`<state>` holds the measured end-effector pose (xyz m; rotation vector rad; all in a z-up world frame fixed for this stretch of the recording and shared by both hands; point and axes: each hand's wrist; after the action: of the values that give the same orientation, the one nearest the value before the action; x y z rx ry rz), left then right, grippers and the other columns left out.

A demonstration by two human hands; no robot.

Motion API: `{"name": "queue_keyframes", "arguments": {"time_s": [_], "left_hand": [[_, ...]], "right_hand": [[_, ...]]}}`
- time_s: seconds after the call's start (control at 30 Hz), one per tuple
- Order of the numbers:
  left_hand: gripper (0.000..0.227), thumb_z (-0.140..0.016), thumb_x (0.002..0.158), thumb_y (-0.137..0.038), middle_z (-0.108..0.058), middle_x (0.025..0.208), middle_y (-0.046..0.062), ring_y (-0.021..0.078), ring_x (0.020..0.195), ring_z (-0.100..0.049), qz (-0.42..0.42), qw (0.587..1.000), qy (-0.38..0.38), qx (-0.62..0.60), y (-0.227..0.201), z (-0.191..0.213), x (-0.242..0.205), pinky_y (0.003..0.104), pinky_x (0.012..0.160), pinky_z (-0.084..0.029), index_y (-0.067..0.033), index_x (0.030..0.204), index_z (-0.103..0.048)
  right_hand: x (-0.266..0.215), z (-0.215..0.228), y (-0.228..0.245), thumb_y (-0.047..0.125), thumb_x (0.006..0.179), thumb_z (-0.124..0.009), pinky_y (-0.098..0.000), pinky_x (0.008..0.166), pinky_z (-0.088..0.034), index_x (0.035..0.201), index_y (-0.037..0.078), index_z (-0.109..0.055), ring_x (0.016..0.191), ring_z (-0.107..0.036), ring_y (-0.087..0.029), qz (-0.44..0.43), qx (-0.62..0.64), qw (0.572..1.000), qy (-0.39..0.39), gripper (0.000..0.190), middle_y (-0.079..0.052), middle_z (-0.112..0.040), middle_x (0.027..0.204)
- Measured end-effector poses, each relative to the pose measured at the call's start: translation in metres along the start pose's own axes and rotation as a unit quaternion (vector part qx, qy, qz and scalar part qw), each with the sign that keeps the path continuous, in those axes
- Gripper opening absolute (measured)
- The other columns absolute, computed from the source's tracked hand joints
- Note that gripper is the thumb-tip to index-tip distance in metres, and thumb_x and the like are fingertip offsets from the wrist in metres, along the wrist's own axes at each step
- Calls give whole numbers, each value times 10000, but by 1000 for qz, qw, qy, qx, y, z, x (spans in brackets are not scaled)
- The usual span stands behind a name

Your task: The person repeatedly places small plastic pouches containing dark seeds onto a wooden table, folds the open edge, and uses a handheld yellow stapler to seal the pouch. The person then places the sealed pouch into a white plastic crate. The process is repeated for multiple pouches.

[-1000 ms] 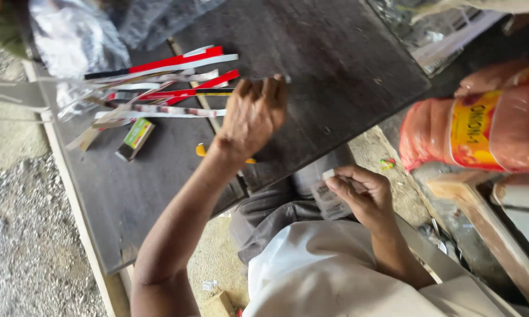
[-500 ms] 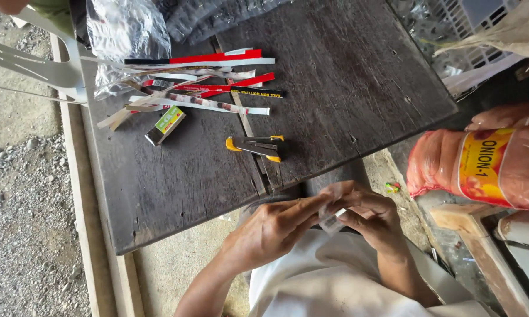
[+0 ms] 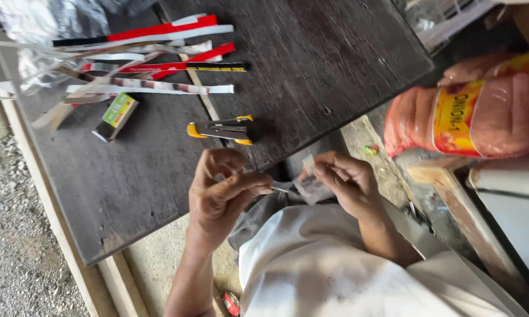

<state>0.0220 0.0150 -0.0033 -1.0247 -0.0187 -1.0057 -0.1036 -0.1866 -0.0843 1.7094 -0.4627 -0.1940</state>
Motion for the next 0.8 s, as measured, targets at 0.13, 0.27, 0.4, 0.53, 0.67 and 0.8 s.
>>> {"name": "queue_keyframes", "arguments": {"time_s": [0.13,0.27,0.4,0.53,0.67,0.8], "left_hand": [[82,-773,902,-198,-638,872,34,200,773,-653,32,998,17,-51,-3,-8,5,317,725,-555,-187,967,-821],[98,-810,876,-181,-618,706,37,192,658,-627,29,993,9,-118,-1,-30,6,310,664,-552,-109,943,-803],[111,-835,857,-169,-611,668,57,200,624,-619,32,995,-4,-98,-2,-39,15,323,625,-541,-76,889,-786],[129,-835,869,-163,-605,668,59,200,618,-615,58,994,-10,-96,0,-44,15,328,619,-533,-68,856,-750],[120,-827,879,-154,-612,672,46,191,616,-623,49,994,-15,-95,0,-45,16,325,636,-537,-77,846,-741],[105,-795,908,-164,-616,671,37,178,615,-628,57,994,-3,-88,-2,-44,15,324,657,-538,-95,839,-755]], "right_hand": [[3,12,-23,88,1015,-615,-308,727,-560,1029,-49,-728,783,-624,-139,-4,-27,1000,-5,178,-99,-657,777],[9,1,-3,108,1021,-599,-307,702,-561,1004,-43,-744,773,-637,-128,-12,-33,999,15,210,-97,-649,736],[4,1,-5,134,993,-589,-284,677,-507,1003,-38,-751,724,-554,-111,-29,-30,999,21,237,-93,-650,739],[5,-3,-1,183,1002,-533,-264,676,-485,1038,-35,-747,737,-562,-107,-23,-6,999,29,307,-94,-661,775],[-8,7,-32,106,934,-651,-272,596,-444,1038,-47,-762,640,-527,-96,2,18,999,51,216,-143,-715,765],[4,3,-8,16,935,-686,-323,704,-582,1037,-88,-735,817,-687,-112,38,-13,997,67,154,-151,-770,835]]}}
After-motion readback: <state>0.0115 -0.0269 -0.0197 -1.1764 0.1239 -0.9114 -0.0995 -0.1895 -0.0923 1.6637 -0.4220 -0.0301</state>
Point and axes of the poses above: each hand's wrist, its own x-axis towards the middle knuckle, its own z-axis out of the back of the hand, y = z × x
